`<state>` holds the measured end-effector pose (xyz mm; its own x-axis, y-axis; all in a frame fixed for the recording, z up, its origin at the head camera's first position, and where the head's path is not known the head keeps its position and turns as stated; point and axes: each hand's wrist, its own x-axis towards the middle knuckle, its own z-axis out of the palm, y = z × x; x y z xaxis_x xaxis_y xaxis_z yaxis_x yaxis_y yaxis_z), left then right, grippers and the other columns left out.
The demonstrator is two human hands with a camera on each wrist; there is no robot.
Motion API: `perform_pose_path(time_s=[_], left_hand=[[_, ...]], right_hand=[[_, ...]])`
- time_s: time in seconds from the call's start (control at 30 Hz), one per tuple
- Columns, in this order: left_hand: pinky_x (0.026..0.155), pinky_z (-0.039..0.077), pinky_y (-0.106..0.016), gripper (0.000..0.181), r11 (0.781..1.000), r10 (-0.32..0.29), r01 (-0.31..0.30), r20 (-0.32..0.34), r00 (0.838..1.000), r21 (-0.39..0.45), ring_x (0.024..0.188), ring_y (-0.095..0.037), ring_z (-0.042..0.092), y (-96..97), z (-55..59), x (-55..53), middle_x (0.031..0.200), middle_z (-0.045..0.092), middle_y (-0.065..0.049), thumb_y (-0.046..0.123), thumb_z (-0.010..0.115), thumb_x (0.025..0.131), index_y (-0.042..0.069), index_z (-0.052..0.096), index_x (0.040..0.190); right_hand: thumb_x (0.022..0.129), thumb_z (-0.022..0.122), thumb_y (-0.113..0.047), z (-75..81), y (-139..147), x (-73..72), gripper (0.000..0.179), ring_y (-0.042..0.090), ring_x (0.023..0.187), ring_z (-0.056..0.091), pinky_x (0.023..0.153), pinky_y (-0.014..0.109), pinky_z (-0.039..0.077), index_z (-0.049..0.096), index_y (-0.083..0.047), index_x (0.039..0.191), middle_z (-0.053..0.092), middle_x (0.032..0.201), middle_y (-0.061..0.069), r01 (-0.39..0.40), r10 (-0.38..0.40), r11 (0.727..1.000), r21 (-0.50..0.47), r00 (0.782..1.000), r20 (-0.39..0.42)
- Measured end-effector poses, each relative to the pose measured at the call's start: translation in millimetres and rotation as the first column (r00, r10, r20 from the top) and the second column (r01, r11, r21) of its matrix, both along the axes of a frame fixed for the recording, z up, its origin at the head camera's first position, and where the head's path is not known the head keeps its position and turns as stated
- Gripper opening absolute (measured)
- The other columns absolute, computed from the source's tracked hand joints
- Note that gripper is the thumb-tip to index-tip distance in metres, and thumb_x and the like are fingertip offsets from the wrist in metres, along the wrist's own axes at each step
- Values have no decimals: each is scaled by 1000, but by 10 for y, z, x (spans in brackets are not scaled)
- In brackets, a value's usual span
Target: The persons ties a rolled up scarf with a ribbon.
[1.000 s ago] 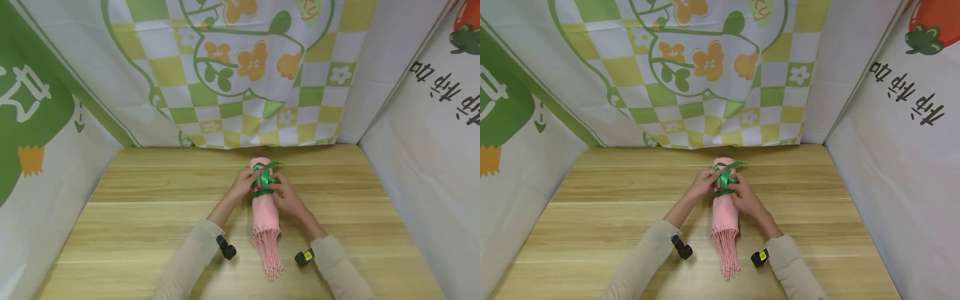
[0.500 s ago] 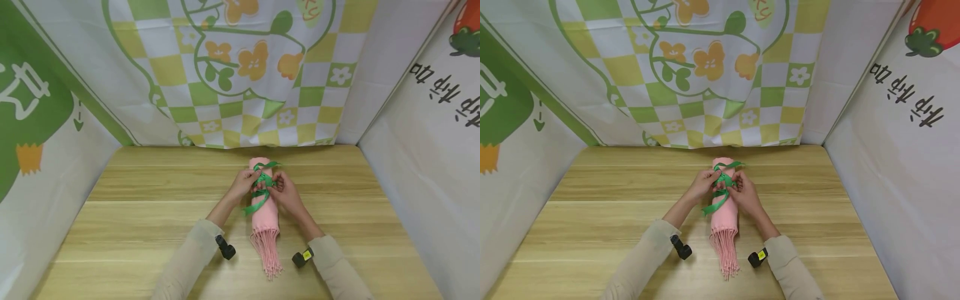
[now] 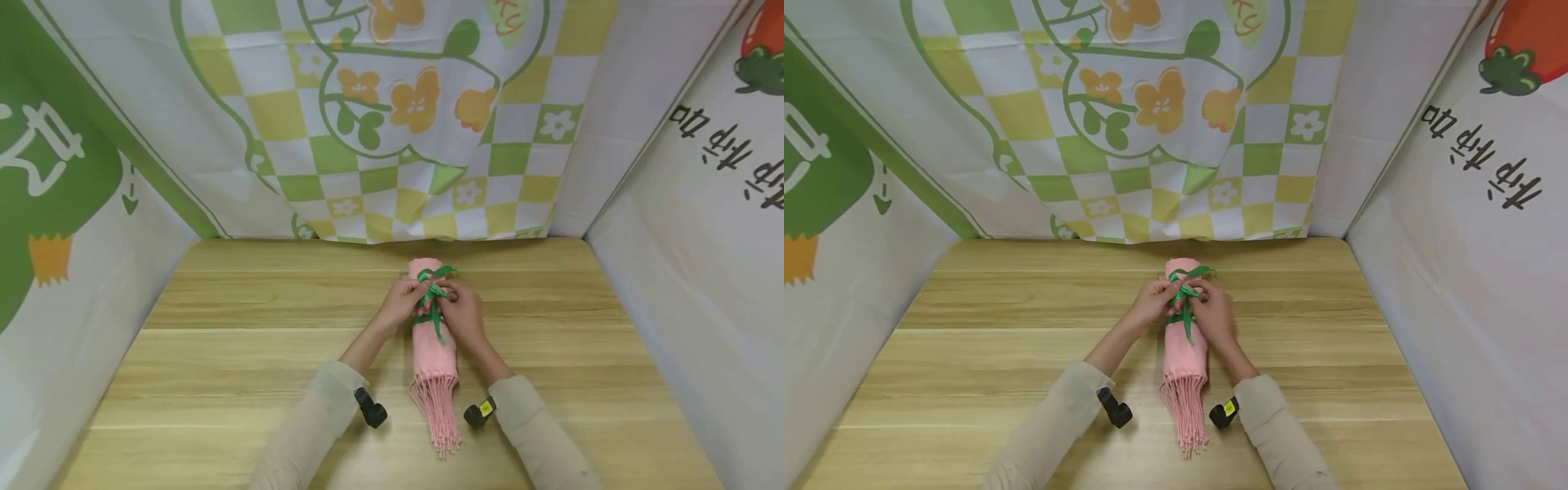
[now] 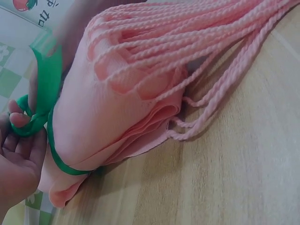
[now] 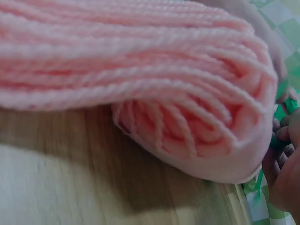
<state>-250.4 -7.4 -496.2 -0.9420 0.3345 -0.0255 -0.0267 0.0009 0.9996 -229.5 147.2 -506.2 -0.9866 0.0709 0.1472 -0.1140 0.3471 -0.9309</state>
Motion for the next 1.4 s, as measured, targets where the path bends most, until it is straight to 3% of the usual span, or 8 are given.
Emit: perform_pose_path(time_s=[0.13, 0.27, 0.53, 0.63, 0.8, 0.97, 1.1, 1.4], left_hand=[[48, 32, -21, 40, 1000, 15, -15, 15, 1000, 7, 49, -7, 44, 19, -11, 6, 56, 53, 4, 21, 49, 106, 6, 60, 71], [48, 33, -20, 39, 1000, 21, -22, 29, 999, 15, 49, -7, 44, 32, -33, -1, 56, 54, 3, 22, 49, 106, 4, 60, 73], [51, 35, -20, 39, 999, 33, -36, 66, 997, 39, 51, -7, 44, 22, -56, -2, 56, 52, 4, 24, 49, 106, 7, 59, 72], [53, 37, -20, 37, 997, 35, -38, 54, 998, 61, 53, -7, 44, 19, -57, 6, 57, 51, 5, 23, 49, 106, 9, 63, 74], [57, 42, -19, 35, 993, 29, -37, 68, 997, 112, 56, -7, 47, 12, -76, 32, 59, 54, 5, 20, 50, 105, -2, 69, 85], [57, 40, -19, 37, 983, 23, -40, 100, 995, 178, 56, -6, 46, -1, -99, 71, 58, 49, 5, 17, 48, 106, -17, 62, 113], [59, 42, -19, 35, 972, 54, -83, 133, 990, 220, 57, -6, 45, -3, -114, 99, 64, 53, 4, 13, 48, 105, -18, 61, 112], [58, 42, -17, 35, 970, 36, -55, 84, 996, 237, 59, -5, 47, 15, -148, 117, 70, 58, 3, 11, 50, 104, -22, 60, 109]], right_hand=[[90, 61, 4, 1, -32, -14, 27, 5, 51, 56, 46, 16, 44, 70, 0, 115, 72, 73, 9, 17, -4, 987, -161, 997, 77], [90, 55, 9, 24, -32, -16, 34, 0, 50, 48, 46, 14, 40, 66, 4, 122, 73, 81, -2, 33, 32, 925, -378, 986, 164], [96, 45, 5, 98, 41, 22, 49, 2, 56, 43, 47, 12, 31, 44, 4, 145, 70, 113, -4, -40, 219, 642, -766, 967, 133], [102, 49, -5, 111, 32, 26, 40, 2, 56, 47, 43, 11, 29, 47, 3, 141, 71, 111, -2, 18, 187, 577, -817, 970, 154], [101, 55, -7, 84, -18, 19, 24, 2, 53, 50, 39, 11, 28, 61, -1, 124, 75, 97, -1, 161, 50, 545, -823, 973, 224], [102, 53, -8, 43, -61, 22, 20, 1, 52, 52, 39, 11, 30, 56, -6, 122, 74, 99, -2, 227, -43, 553, -801, 969, 245], [102, 52, -8, 21, -84, 29, 28, 3, 51, 52, 41, 14, 34, 48, -5, 130, 71, 99, 3, 279, -119, 572, -772, 959, 258], [102, 46, 0, -16, -100, 29, 46, 3, 52, 44, 39, 15, 34, 44, -23, 142, 54, 140, 22, 238, -212, 540, -807, 967, 143]])
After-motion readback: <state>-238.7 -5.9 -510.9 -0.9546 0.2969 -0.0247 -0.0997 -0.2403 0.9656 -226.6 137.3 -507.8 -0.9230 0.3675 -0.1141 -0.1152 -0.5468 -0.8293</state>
